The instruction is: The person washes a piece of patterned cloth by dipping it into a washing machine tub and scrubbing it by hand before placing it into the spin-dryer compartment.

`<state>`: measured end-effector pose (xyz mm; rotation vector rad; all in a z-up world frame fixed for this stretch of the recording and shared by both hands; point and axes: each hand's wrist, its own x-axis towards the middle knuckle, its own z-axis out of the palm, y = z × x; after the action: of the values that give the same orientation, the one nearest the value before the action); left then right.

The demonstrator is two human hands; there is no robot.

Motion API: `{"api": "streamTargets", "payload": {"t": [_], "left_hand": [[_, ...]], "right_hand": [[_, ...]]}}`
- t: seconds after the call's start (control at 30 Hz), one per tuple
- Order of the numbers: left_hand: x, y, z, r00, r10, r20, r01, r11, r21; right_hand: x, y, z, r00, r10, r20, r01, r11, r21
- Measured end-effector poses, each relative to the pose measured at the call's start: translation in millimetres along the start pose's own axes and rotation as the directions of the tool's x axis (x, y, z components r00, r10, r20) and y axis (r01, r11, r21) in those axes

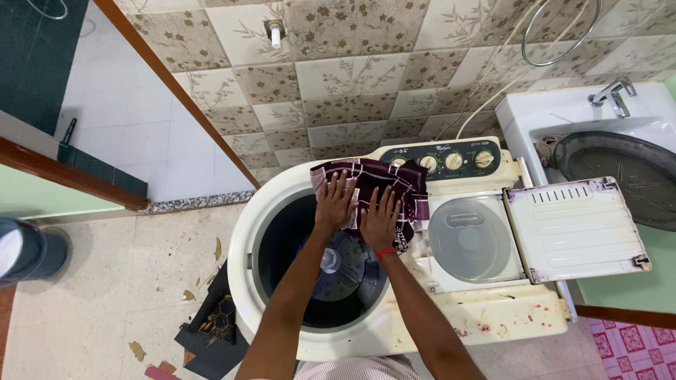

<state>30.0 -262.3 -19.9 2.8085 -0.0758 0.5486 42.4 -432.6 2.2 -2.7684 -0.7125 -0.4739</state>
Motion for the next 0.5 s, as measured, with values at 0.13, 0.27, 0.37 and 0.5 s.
{"api": "streamTargets", "payload": {"t": [0.13,0.27,0.37,0.5], "left_hand": [[-18.8,-50.4,-27.2,1.0,-0.009,0.027,0.007,0.995,0.099],[-42.9,-93.0,-58.0,0.99,-0.063,-0.124,0.09,0.97,0.225],[-61.1,-120.1,-75.4,0.967,-0.196,-0.165,0.236,0.93,0.282],[-110.4,-135.5,-105.0,0.914,-0.407,0.005,0.389,0.877,0.282]], "right_hand": [[15.3,-32.9,13.4,0.998,-0.054,-0.023,0.055,0.998,0.04],[36.6,-82.6,28.5,0.992,-0.115,0.057,0.115,0.993,-0.002],[49.4,-132.9,42.4,0.979,-0.192,0.065,0.184,0.977,0.111],[52.1,-191.2,48.0,0.929,-0.345,0.13,0.316,0.927,0.204]]}}
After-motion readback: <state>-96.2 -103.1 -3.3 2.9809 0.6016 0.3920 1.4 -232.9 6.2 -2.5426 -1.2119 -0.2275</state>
